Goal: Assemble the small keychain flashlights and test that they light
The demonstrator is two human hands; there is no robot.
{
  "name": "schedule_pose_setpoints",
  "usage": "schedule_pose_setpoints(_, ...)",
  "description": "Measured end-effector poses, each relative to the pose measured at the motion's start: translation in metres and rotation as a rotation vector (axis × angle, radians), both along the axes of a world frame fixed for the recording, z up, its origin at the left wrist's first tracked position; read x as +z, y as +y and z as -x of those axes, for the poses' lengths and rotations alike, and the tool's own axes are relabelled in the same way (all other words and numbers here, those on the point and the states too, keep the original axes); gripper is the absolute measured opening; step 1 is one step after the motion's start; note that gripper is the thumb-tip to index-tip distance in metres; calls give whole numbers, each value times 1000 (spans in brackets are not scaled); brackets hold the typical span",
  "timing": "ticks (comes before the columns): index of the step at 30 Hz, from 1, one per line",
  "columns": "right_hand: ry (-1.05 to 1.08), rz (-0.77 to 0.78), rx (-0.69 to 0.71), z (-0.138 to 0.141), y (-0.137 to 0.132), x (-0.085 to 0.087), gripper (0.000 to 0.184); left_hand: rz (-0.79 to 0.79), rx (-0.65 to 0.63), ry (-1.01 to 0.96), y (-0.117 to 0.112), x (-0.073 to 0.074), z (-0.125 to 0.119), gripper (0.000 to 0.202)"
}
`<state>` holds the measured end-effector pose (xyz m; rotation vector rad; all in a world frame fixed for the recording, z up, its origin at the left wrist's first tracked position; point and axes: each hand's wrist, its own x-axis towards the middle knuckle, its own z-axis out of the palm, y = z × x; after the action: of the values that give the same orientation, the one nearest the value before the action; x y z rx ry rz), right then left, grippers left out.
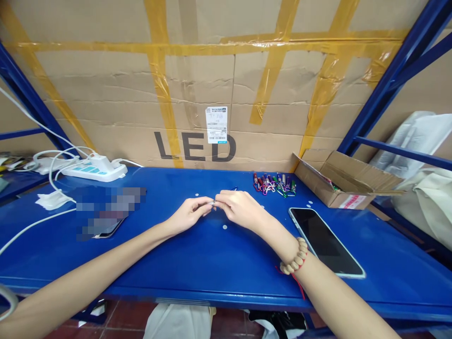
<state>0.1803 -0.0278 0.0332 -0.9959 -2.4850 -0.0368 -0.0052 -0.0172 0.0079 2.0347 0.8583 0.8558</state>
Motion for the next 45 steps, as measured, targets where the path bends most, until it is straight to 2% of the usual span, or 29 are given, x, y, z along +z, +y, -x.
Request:
schedule_pose_setpoints(4,51,62,-6,4,-3,-4,30,-145,42,51,-3,0,0,25)
schedule_pose_setpoints(9,144,291,-29,7,-4,-2,32,-250,47,74,-1,-4,0,24)
schedule_pose_setpoints(14,199,422,-35,0,2,-1,33,-190,67,104,2,-4,-2,25)
schedule_pose_setpoints(20,254,540,-30,-4,9,-9,36,-89,76,57,3,-6,-3,26)
schedule_pose_setpoints(25,286,409,-107,4,6,-14,41,-91,124,-7,4,-5,-3,26)
schedule_pose_setpoints(29,281,80,-206,3,6,-12,29,-18,179,-59,9,2,-2,28)
schedule_pose_setpoints(33,247,-162,-35,-6,9,-11,23,65,110,-45,11,10,3,31)
schedule_pose_setpoints(37,181,-249,69,-9,9,-11,26,104,-7,37,8,14,6,31)
schedule_pose_setpoints(45,15,-311,79,-9,1,-3,27,116,-106,96,0,12,6,20)
